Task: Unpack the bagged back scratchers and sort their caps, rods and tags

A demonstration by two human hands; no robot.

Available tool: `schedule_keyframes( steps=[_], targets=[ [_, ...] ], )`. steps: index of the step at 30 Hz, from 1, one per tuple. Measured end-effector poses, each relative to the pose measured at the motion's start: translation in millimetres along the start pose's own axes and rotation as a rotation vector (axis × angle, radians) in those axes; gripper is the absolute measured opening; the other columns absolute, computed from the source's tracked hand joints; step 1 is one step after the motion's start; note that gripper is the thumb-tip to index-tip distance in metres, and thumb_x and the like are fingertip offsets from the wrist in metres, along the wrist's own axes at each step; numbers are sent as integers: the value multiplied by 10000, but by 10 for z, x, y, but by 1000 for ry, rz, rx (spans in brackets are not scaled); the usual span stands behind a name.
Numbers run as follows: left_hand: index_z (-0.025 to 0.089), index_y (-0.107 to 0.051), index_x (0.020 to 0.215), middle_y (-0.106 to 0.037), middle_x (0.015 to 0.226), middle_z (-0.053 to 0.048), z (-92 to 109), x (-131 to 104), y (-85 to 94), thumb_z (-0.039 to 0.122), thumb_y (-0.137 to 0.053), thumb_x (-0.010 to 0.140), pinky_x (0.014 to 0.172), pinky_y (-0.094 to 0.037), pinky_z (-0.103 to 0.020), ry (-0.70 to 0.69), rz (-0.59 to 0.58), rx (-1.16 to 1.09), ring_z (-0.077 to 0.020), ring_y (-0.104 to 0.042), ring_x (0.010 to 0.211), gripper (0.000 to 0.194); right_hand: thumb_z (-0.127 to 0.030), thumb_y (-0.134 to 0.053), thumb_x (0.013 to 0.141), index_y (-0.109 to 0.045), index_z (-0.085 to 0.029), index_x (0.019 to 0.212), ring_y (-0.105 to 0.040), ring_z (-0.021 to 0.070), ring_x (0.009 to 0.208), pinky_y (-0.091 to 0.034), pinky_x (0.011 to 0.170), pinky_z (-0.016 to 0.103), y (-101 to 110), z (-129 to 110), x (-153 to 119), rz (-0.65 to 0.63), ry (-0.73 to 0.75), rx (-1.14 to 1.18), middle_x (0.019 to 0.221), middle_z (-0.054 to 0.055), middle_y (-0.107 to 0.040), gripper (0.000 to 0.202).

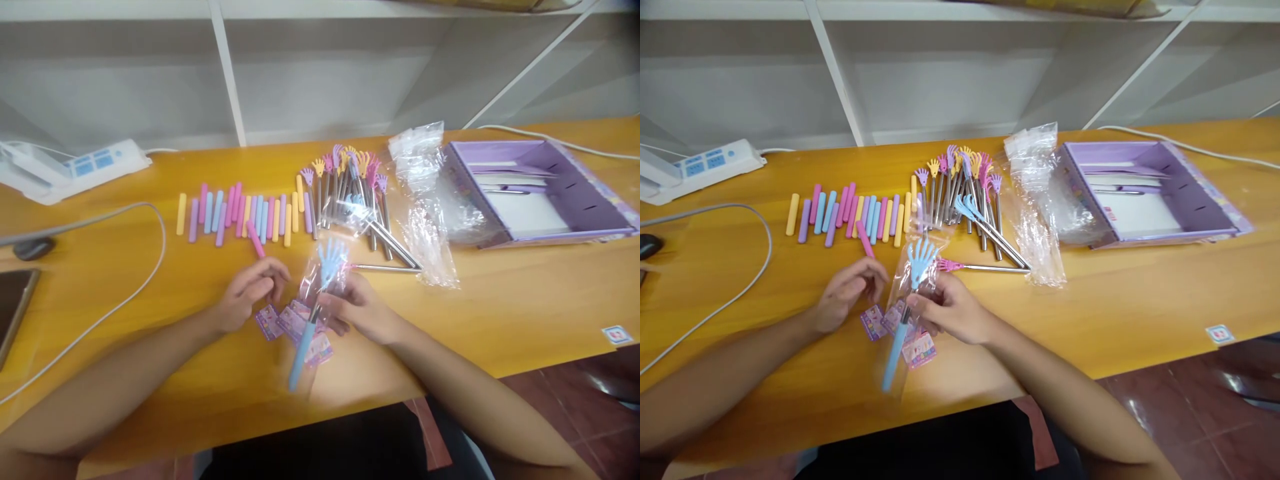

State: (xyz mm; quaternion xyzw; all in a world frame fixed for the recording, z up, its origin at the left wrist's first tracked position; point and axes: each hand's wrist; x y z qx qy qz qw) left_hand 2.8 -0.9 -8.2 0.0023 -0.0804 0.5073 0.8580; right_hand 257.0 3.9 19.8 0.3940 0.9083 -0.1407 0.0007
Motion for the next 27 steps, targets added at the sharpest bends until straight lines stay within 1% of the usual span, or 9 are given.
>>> schedule_keyframes(
  steps=[2,5,8,10,14,17,20,23,27],
  targets=[
    [193,-666,1194,-623,842,-18,-48,21,20,496,-501,1105,649,-444,-262,-28,83,-74,-149,-552,704,357,-522,-695,1003,-566,-183,933,-517,80,443,-414,430,194,1,-21,-10,-160,-112,0,614,-57,-566,370],
    [207,-648,1321,-644,897,-31,-55,38,11,536,-547,1083,638,-452,-249,-45,77,-103,-146,-558,721,418,-419,-692,1004,-605,-163,933,-554,69,444,-493,461,194,-60,-74,-16,-344,-269,-84,701,-14,-675,279],
    [220,-639,1358,-656,909,-19,0,28,-32,472,-697,1019,685,-488,-244,3,65,-22,-144,-595,759,427,-357,-680,998,-642,-152,896,-541,49,418,-514,468,189,-150,-125,-21,-406,-346,-194,764,6,-725,232],
    [209,-675,1270,-679,932,-23,29,15,-60,378,-755,983,750,-519,-257,53,95,62,-150,-632,809,342,-349,-697,990,-649,-157,860,-516,43,395,-492,459,180,-179,-140,-25,-411,-343,-276,701,-23,-695,237],
    [169,-693,1001,-714,936,-56,43,11,-82,337,-737,979,771,-546,-278,97,103,107,-169,-679,839,175,-455,-660,1034,-614,-182,819,-520,71,423,-429,458,197,-100,-122,-20,-329,-167,-381,598,-55,-609,350],
    [172,-663,946,-667,808,-9,66,30,-83,375,-727,980,650,-508,-237,108,109,86,-133,-626,698,215,-421,-467,1131,-609,-183,842,-569,111,586,-440,582,243,24,-90,11,-69,154,-626,680,-9,-618,401],
    [178,-633,891,-595,719,30,99,51,-87,449,-702,997,567,-449,-216,131,157,60,-108,-546,600,299,-327,-496,1113,-650,-169,950,-552,131,674,-397,646,272,116,-51,51,123,352,-977,788,18,-637,274],
    [175,-617,822,-560,698,32,101,60,-85,498,-707,995,577,-438,-220,136,243,73,-104,-514,606,377,-373,-631,1046,-641,-173,960,-546,157,734,-378,664,293,137,1,75,76,385,-1193,878,41,-635,219],
    [172,-604,779,-550,700,24,70,63,-69,513,-717,996,565,-414,-219,139,307,33,-99,-484,603,420,-597,-814,893,-662,-167,1040,-578,214,855,-423,737,338,99,82,81,-54,344,-1316,1065,92,-643,479]
  ],
)
Point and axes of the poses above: each hand's wrist, its own x-axis towards the middle knuckle, its own y-axis out of the back of the hand, z = x × y
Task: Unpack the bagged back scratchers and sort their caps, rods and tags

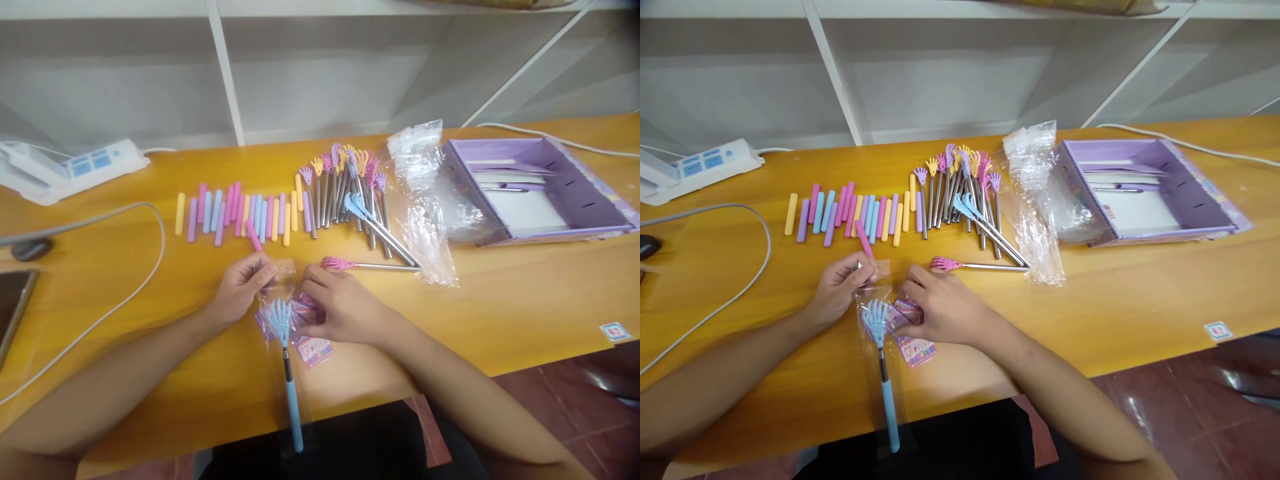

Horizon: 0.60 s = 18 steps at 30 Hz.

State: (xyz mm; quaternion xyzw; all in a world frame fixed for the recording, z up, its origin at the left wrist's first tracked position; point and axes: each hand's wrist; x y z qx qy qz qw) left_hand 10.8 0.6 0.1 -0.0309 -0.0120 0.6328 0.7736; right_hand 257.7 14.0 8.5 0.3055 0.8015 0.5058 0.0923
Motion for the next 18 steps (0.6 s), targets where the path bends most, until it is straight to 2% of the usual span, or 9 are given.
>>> schedule_keyframes(
  steps=[3,6,10,14,18],
  targets=[
    [174,-584,733,-493,652,36,-6,10,0,559,-721,980,533,-381,-219,31,26,-44,-95,-431,568,478,-625,-848,853,-679,-157,1096,-594,227,885,-443,757,352,-46,-12,-2,-35,4,-17,1105,105,-639,554],
    [178,-549,657,-475,600,30,1,20,-7,615,-681,988,517,-376,-231,33,24,-53,-99,-413,541,564,-496,-847,902,-680,-166,1081,-591,210,865,-441,749,342,-46,-8,0,-43,-25,19,1094,91,-642,410],
    [175,-571,630,-533,589,2,1,28,-13,694,-631,988,516,-390,-238,36,7,-39,-106,-451,537,633,-331,-785,974,-665,-175,1035,-592,182,844,-436,736,311,-7,13,11,-17,-70,134,1045,66,-654,206],
    [174,-600,674,-585,625,-16,1,22,-21,766,-632,952,523,-415,-249,84,12,-52,-120,-496,558,655,-306,-686,1050,-656,-179,1046,-610,171,842,-443,747,297,13,44,15,41,-91,222,979,50,-675,130],
    [167,-619,678,-582,622,-18,2,11,-19,783,-591,968,531,-431,-256,93,-46,-32,-125,-508,558,682,-278,-641,1075,-634,-185,1088,-613,162,830,-444,735,291,36,55,11,87,-109,253,977,43,-676,94]
  ],
)
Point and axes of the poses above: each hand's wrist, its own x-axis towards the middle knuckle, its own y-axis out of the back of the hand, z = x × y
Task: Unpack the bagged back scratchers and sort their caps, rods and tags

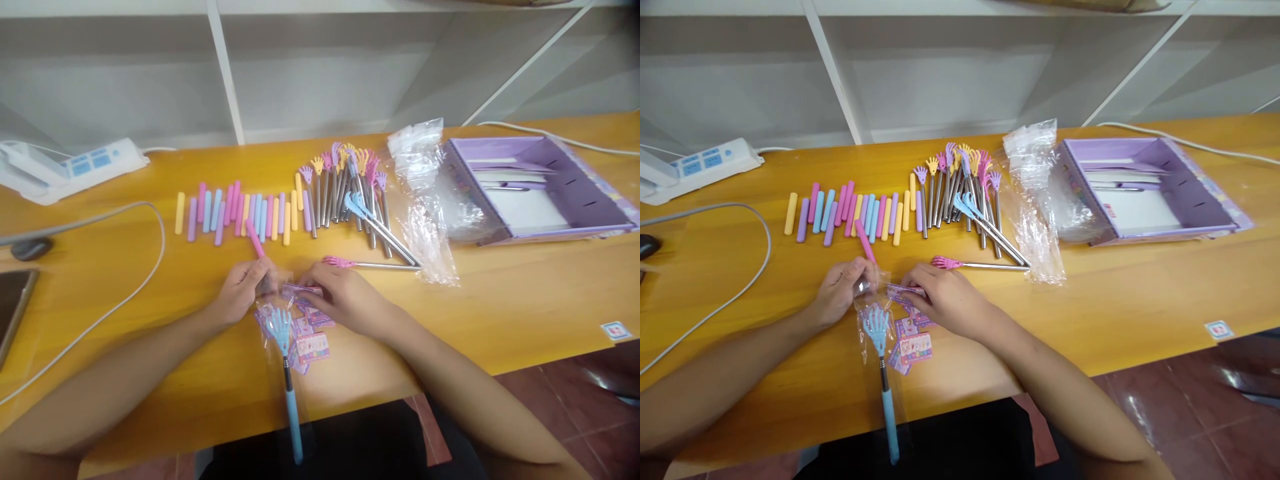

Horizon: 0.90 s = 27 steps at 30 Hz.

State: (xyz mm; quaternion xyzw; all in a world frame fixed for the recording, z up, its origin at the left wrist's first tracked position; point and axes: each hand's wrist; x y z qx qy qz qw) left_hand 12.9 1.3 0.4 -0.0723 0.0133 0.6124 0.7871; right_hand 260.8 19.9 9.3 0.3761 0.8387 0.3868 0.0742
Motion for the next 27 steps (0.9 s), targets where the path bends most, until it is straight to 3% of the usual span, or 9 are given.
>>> schedule_keyframes(
  steps=[5,12,14,16,20,22,27],
  targets=[
    [162,-619,657,-571,614,-16,-6,-5,-5,812,-549,972,543,-433,-255,11,-41,5,-125,-509,563,725,-236,-591,1074,-586,-198,1042,-569,158,841,-469,738,306,45,-67,13,121,8,32,1067,70,-608,50],
    [157,-620,658,-571,610,-20,-18,-13,-12,868,-538,933,520,-412,-247,39,-26,3,-123,-497,550,766,-140,-595,1011,-575,-237,1024,-557,178,744,-472,641,324,88,-171,-4,552,160,-14,856,34,-595,100],
    [159,-621,647,-562,601,-16,-21,-14,-6,863,-526,943,523,-413,-250,37,-31,18,-122,-487,540,769,-135,-632,968,-586,-250,1045,-612,189,755,-514,653,340,81,-165,-34,549,258,-11,849,36,-636,145],
    [163,-619,636,-557,591,-13,-23,-14,-4,847,-499,968,536,-413,-253,25,-50,38,-123,-483,539,770,-140,-668,948,-606,-259,1085,-671,185,788,-555,665,331,54,-146,-65,457,382,-35,886,40,-683,192],
    [163,-633,672,-585,621,-22,-28,-27,-1,800,-436,1025,580,-411,-269,-16,-136,94,-138,-509,575,754,-198,-685,1011,-632,-238,1156,-735,150,853,-575,668,276,-38,-127,-94,299,562,-109,963,42,-748,159],
    [164,-636,716,-595,653,-30,-31,-41,6,827,-371,1023,594,-409,-283,-34,-209,123,-152,-516,597,778,-209,-693,1021,-635,-214,1174,-741,148,854,-573,662,270,-78,-133,-89,299,554,-117,982,56,-760,164],
    [174,-655,839,-602,733,-45,-36,-59,43,926,-196,961,621,-418,-307,-87,-372,163,-183,-515,642,890,-116,-700,973,-624,-228,1176,-726,178,892,-615,739,311,-114,-137,-51,439,419,-69,990,66,-741,244]
  ],
)
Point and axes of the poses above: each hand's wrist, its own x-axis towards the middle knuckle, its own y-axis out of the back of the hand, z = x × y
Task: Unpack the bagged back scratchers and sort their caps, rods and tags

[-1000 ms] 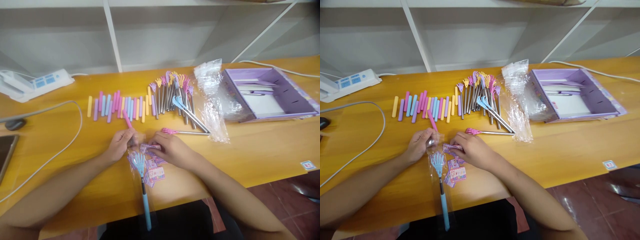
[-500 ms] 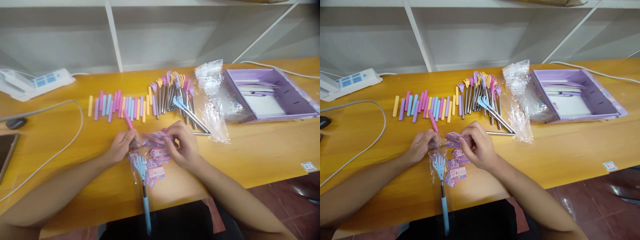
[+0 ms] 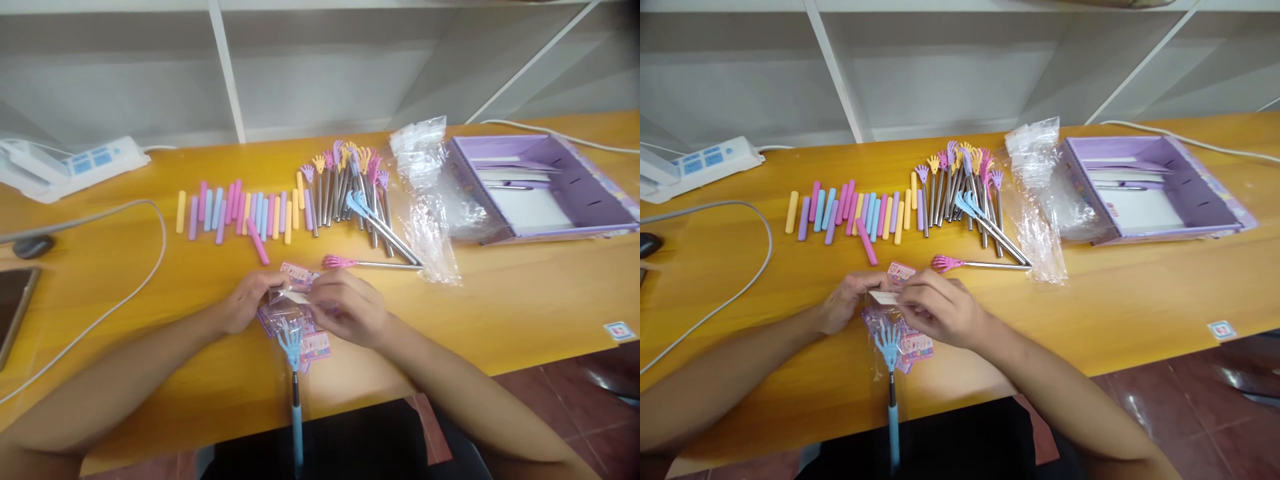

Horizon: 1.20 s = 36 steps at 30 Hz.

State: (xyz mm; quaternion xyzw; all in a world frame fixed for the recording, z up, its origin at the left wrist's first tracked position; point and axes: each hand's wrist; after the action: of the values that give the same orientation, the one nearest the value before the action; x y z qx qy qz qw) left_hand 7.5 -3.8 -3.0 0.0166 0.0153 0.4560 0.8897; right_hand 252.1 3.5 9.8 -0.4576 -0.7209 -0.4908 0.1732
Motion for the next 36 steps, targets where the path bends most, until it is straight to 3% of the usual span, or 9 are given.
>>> schedule_keyframes(
  steps=[2,5,8,13,19,28,36],
  targets=[
    [170,-711,966,-629,802,-58,-4,3,12,883,-244,996,653,-436,-310,-65,-19,16,-190,-532,683,852,-99,-698,968,-616,-225,1171,-722,191,905,-625,790,344,-1,10,20,38,-45,20,974,64,-735,253],
    [181,-724,1157,-689,942,-77,-4,13,19,688,-440,1078,727,-468,-302,-147,-36,65,-197,-592,777,587,-104,-685,985,-611,-219,1127,-710,187,885,-619,823,366,8,19,52,66,-126,47,954,60,-724,197],
    [181,-713,1178,-704,981,-73,-2,17,10,512,-517,1103,757,-478,-288,-156,-28,139,-191,-616,818,392,-137,-650,1022,-610,-220,1084,-704,181,888,-605,801,351,19,25,68,58,-192,66,958,59,-716,111],
    [154,-714,1089,-671,865,-56,-14,4,-13,471,-387,1149,733,-467,-287,-148,5,68,-183,-593,773,459,-139,-642,1046,-606,-211,1122,-679,149,834,-567,726,288,18,47,57,43,-271,90,954,43,-703,110],
    [146,-739,1139,-715,969,-82,-47,-16,-18,488,-368,1156,732,-459,-291,-109,9,35,-184,-610,802,505,-141,-618,1059,-651,-201,1090,-634,177,936,-553,796,319,22,62,80,24,-239,20,997,65,-627,75],
    [146,-780,1153,-703,826,-50,-126,-52,-3,487,-380,1156,664,-427,-282,-64,18,30,-158,-587,689,526,-159,-630,1056,-647,-197,1068,-601,143,761,-498,685,279,20,48,87,60,-302,24,891,22,-626,44],
    [132,-727,929,-684,836,-64,-74,-8,1,500,-416,1139,664,-456,-281,-64,8,-82,-161,-593,707,526,-193,-675,1045,-641,-205,1101,-585,105,666,-479,645,251,12,40,72,33,-335,13,850,-11,-633,67]
  ],
)
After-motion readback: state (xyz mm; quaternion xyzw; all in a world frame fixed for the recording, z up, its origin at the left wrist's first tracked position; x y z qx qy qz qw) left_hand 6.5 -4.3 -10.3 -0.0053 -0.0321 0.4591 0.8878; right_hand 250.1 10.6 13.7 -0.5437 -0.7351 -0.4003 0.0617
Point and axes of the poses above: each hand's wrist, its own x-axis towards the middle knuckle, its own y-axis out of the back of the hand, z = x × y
